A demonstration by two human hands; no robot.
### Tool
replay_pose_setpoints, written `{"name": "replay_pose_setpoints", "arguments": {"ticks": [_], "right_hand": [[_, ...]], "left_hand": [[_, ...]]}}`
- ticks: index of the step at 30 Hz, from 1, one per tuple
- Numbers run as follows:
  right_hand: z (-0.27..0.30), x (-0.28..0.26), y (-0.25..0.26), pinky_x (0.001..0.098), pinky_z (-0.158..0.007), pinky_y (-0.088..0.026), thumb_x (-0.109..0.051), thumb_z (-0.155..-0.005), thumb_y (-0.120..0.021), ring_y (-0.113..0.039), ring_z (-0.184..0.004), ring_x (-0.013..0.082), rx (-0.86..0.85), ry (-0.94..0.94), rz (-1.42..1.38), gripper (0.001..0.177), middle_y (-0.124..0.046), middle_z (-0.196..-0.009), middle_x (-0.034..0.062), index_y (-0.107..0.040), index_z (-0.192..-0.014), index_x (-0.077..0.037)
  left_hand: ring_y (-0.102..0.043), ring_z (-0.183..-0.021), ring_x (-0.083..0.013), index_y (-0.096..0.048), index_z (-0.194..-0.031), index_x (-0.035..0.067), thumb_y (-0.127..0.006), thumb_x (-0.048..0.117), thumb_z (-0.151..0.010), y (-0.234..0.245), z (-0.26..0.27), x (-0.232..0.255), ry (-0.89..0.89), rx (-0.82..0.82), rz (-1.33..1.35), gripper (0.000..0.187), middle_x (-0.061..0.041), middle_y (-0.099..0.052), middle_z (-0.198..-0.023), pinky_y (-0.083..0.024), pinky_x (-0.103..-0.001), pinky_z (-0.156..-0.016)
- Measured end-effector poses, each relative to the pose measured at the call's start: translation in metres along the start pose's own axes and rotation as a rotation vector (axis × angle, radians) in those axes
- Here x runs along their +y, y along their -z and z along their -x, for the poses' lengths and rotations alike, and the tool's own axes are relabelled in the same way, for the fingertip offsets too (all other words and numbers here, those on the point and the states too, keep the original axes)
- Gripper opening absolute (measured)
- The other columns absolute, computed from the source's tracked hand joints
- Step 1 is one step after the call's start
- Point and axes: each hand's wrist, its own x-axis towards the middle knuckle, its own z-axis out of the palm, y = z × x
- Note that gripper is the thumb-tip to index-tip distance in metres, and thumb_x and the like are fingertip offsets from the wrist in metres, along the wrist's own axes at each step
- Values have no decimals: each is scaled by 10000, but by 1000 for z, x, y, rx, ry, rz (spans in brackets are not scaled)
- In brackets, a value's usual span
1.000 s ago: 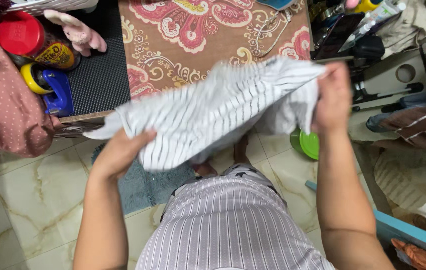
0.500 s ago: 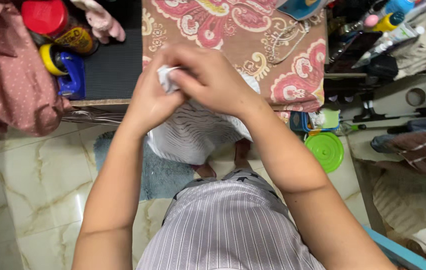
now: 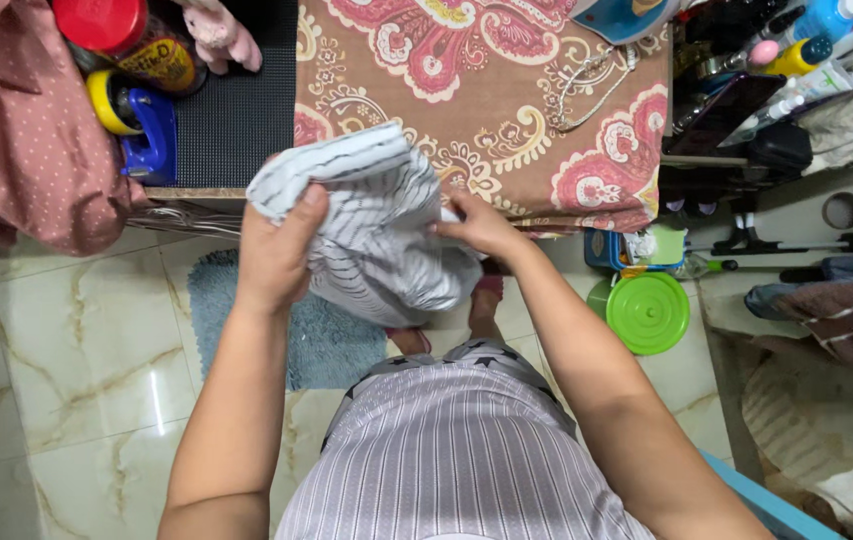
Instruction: The person irons a striped shirt on a patterned ironing board. They repeatedly smooth the fabric, reposition the shirt, and use a handheld iron to press different sections, including the sleeves and body, before folding the garment.
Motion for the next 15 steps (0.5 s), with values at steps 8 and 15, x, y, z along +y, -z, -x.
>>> {"name": "replay_pose_setpoints", "arguments": {"ticks": [8,15], "right_hand": [[66,-40,65,314,-1008,-466,-302,-809,-791,-620,-1156,153,-107,-16,170,545,-693,-1215,57,-639,-1280,-76],[106,-92,85,273,-809,-459,-152,-889,-799,-566,-946,111,67,24,96,220,-639,-1029,34,-653,-1016,-47]], "left_hand": [[-573,-1106,-95,-557,-1322,32,-714,95,-1024,67,15,23,-63,121,-352,343,-24,-627,-1209,-477,-269,-1010],[-600,-1095,-108,-501,-1312,40,-657,-13,-965,114,15,23,163,-23,-245,384,-48,-645,-1205,-484,-265,-953]]}}
